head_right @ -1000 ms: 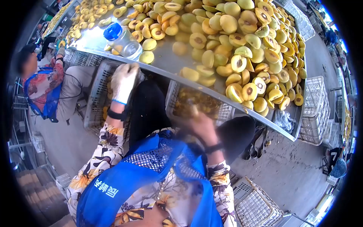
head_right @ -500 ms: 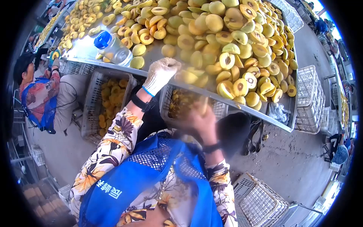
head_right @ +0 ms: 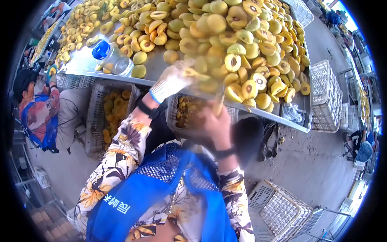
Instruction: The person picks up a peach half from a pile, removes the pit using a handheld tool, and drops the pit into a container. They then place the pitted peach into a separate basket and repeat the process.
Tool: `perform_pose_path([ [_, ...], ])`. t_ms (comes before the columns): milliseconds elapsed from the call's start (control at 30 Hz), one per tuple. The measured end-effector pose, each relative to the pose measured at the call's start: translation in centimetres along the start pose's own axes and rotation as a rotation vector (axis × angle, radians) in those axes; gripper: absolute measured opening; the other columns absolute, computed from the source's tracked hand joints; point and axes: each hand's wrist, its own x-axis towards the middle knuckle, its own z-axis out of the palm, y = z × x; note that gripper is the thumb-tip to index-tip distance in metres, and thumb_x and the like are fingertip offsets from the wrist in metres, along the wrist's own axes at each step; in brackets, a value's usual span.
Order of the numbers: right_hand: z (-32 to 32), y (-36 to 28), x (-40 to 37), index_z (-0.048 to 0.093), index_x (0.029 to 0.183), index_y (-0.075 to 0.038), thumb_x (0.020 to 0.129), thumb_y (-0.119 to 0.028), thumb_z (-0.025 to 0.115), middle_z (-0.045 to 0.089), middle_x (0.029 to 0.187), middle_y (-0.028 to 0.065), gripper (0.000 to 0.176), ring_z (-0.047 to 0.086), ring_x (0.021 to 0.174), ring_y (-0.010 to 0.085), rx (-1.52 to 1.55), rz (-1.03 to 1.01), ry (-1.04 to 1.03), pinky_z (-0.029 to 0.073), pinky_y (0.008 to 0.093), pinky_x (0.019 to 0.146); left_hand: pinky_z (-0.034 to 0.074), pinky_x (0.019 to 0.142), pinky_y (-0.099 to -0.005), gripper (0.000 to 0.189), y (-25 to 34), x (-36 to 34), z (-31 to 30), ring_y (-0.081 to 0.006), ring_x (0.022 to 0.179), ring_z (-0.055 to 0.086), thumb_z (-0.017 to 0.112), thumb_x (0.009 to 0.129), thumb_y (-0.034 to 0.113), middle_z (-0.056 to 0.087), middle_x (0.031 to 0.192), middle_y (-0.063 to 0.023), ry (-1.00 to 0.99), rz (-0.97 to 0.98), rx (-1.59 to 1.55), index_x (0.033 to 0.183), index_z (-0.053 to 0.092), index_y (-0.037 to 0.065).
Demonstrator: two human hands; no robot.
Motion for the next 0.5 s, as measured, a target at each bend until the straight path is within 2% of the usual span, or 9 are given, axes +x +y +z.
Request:
perform_pose_path([
  [33,-0.1,-0.8,0.1,0.048,0.115,0.001,0.091,-0.015,0.054,0.06,0.068,0.0095,0.029,0.04,0.039,0.005,0.087,0.022,-0.062,0.033,0.0191,0.036,0.046,0.09,-0.0371,0.054,0.5,-1.6,-0.5,-0.0338,0.11,0.053,0.067,0.072,0.015,0.054,0.119,-0.0192,0.125,0.161,-0.008,0.122,0.048,0.004],
  [133,0.8,-0.9,0.8,0.045,0.119,-0.002,0.094,-0.026,0.05,0.058,0.066,0.0069,0.035,0.037,0.038,0.0054,0.249,0.013,-0.178,0.031,0.0196,0.036,0.037,0.102,-0.0374,0.071,1.8,-4.4,-1.1,-0.0357,0.126,0.038,0.068,0.069,0.004,0.037,0.138,-0.019,0.107,0.343,0.06,0.133,0.038,0.006],
  [200,2.4,-1.3,0.6,0.046,0.117,-0.005,0.095,-0.032,0.048,0.047,0.056,0.0009,0.035,0.033,0.037,0.0074,0.393,0.04,-0.359,0.028,0.0215,0.036,0.035,0.104,-0.037,0.078,2.8,-5.9,-1.3,-0.0348,0.129,0.034,0.071,0.067,0.005,0.035,0.139,-0.019,0.077,0.305,0.048,0.136,0.035,0.007],
  [233,2.9,-0.8,0.7,0.048,0.111,-0.005,0.094,-0.032,0.049,0.04,0.053,-0.0012,0.032,0.034,0.037,0.0086,0.341,-0.002,-0.348,0.028,0.0227,0.036,0.034,0.105,-0.0368,0.081,3.2,-6.5,-1.5,-0.0343,0.13,0.032,0.073,0.066,0.005,0.034,0.14,-0.019,0.06,0.284,0.044,0.137,0.033,0.008],
  [267,3.2,-0.9,0.6,0.049,0.109,-0.005,0.094,-0.031,0.048,0.042,0.054,-0.0005,0.03,0.034,0.037,0.0085,0.344,0.004,-0.345,0.029,0.0229,0.036,0.035,0.104,-0.0363,0.076,3.6,-6.9,-2.2,-0.0298,0.13,0.034,0.071,0.075,0.016,0.032,0.142,-0.017,0.078,0.241,-0.099,0.139,0.031,0.01],
  [333,3.8,-0.7,0.5,0.05,0.107,-0.004,0.093,-0.029,0.049,0.047,0.057,0.0005,0.028,0.035,0.038,0.0079,0.385,0.025,-0.364,0.03,0.023,0.037,0.037,0.102,-0.0357,0.069,1.4,-7.9,-0.4,-0.0264,0.128,0.036,0.065,0.082,0.025,0.033,0.141,-0.015,0.117,0.024,-0.832,0.139,0.03,0.01],
  [400,4.1,-0.3,0.3,0.052,0.106,-0.003,0.092,-0.025,0.051,0.051,0.06,0.0009,0.026,0.037,0.039,0.0067,0.459,0.057,-0.402,0.032,0.0229,0.038,0.041,0.097,-0.0345,0.059,3.2,-8.1,-0.8,-0.0225,0.122,0.042,0.051,0.092,0.039,0.04,0.136,-0.0112,0.141,-0.406,-1.554,0.138,0.032,0.008],
  [467,5.1,-0.4,0.1,0.053,0.107,-0.002,0.091,-0.022,0.055,0.054,0.064,0.0005,0.026,0.04,0.042,0.0055,0.203,0.007,-0.274,0.035,0.0218,0.039,0.045,0.09,-0.0325,0.051,2.1,-7.9,0.9,-0.019,0.108,0.052,0.049,0.094,0.038,0.053,0.12,-0.008,0.147,-0.571,-1.506,0.132,0.04,0.006],
  [500,5.4,-0.4,0.0,0.054,0.107,-0.001,0.09,-0.02,0.057,0.055,0.066,0.0003,0.026,0.041,0.043,0.0048,0.074,-0.017,-0.206,0.036,0.0212,0.04,0.046,0.087,-0.0317,0.047,2.6,-7.9,1.3,-0.0172,0.103,0.054,0.048,0.094,0.037,0.056,0.114,-0.0069,0.186,-0.744,-1.629,0.129,0.044,0.005],
])
